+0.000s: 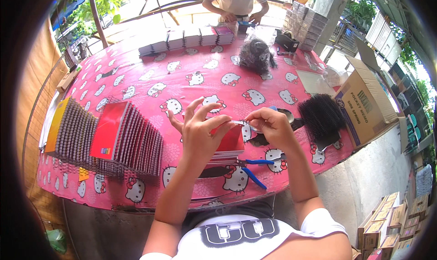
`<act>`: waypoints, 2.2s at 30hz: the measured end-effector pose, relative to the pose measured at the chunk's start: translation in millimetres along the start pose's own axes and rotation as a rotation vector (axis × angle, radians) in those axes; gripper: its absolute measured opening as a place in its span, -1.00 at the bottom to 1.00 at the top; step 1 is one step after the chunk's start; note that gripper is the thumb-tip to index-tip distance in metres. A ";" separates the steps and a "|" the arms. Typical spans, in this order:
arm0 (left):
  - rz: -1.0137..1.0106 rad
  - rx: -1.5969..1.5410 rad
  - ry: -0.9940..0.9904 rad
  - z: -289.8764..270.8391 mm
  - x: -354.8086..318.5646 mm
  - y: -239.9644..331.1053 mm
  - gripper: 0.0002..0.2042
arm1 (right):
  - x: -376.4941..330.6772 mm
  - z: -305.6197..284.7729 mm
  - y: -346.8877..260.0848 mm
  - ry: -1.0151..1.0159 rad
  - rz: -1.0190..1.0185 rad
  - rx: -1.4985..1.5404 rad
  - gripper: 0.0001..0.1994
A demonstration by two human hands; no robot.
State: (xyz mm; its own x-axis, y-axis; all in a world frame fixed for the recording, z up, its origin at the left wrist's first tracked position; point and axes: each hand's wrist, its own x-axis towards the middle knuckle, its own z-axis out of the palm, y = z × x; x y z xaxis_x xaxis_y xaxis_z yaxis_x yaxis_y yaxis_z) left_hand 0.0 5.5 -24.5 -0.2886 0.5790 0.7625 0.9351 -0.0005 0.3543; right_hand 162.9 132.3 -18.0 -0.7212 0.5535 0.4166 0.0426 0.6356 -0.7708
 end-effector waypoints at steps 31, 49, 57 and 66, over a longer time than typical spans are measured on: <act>-0.085 -0.154 -0.022 3.5 -18.0 -9.2 -0.82 | 0.3 27.4 -35.3 -0.018 -0.170 -0.424 -0.76; -0.034 -0.181 -0.047 13.3 -10.6 -6.4 -0.64 | 15.8 -45.2 67.4 0.151 -0.138 0.717 -0.66; -0.129 -0.256 -0.142 12.2 -6.8 -3.0 -0.59 | 26.0 -41.9 55.0 -0.125 -0.097 0.884 -0.75; -0.352 -0.537 0.044 4.2 -13.1 -31.4 -0.64 | 55.4 -30.3 43.5 -0.156 0.020 0.014 -0.71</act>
State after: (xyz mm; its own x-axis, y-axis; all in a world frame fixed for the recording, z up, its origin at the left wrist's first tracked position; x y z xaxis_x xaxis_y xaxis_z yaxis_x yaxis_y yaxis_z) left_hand -24.7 1.3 -47.9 -0.5779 0.5853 0.5686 0.5533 -0.2311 0.8003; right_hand 145.7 207.0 -13.9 -0.8188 0.4751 0.3223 0.0493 0.6175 -0.7850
